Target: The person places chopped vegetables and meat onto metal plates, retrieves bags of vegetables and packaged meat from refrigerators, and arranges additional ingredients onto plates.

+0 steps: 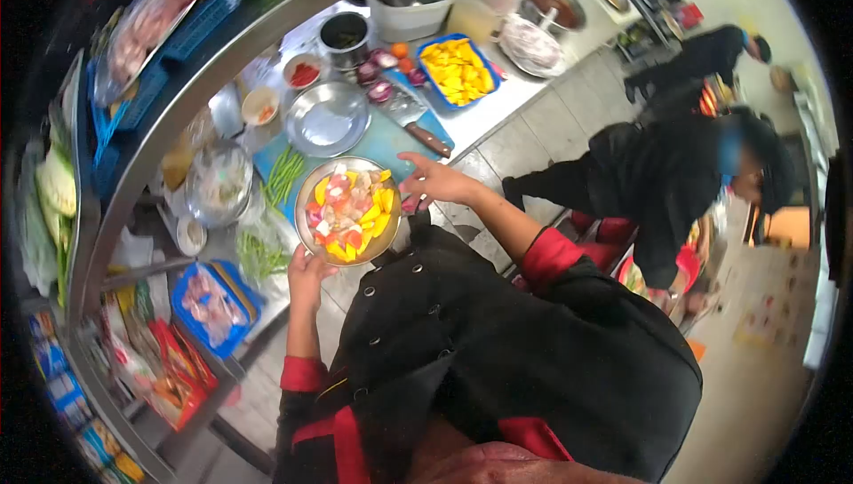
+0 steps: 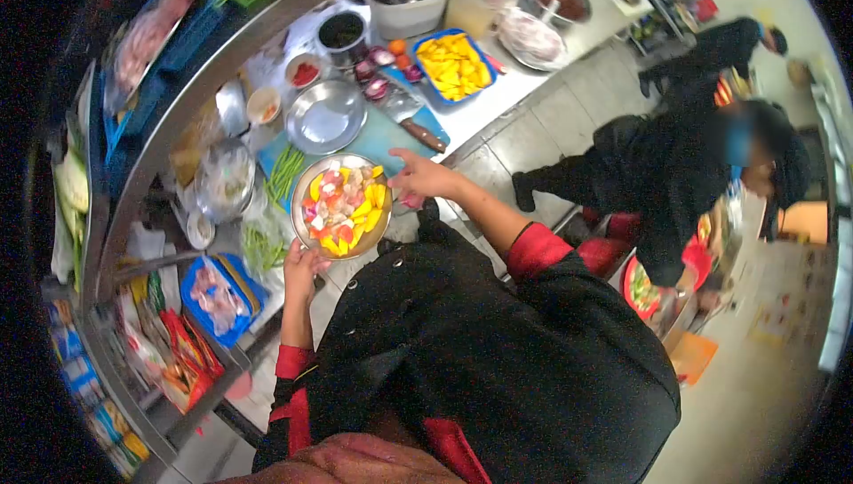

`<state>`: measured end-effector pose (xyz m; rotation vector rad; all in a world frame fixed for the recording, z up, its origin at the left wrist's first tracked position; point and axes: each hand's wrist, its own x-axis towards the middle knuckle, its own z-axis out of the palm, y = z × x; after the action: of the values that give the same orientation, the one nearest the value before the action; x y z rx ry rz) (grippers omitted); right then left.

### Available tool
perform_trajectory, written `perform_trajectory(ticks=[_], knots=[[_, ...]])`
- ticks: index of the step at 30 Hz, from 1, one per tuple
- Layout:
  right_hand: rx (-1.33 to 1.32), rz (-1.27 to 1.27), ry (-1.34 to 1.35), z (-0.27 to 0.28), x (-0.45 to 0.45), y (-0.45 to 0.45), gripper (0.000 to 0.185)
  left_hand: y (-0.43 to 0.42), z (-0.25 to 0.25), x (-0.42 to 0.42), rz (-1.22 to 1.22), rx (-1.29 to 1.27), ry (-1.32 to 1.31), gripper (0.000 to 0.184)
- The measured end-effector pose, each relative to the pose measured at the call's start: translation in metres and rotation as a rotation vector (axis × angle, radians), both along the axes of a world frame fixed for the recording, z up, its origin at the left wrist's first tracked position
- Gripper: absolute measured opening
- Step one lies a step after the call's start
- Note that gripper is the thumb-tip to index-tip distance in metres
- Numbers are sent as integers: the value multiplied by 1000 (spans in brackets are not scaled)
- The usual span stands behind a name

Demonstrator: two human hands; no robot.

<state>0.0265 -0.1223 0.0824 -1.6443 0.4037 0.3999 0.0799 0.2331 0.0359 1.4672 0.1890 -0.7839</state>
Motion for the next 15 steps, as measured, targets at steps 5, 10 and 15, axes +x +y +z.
perform_trajectory(ticks=[5,10,15], knots=[[470,-205,-131,2,-42,-51,62,-65,56,30,-181,-153,-76,43],[587,-407,-130,85,-63,-102,59,-180,104,52,-362,-229,-247,41],[311,-589,-378,82,-59,-209,55,-313,122,83,-510,-355,-176,46]])
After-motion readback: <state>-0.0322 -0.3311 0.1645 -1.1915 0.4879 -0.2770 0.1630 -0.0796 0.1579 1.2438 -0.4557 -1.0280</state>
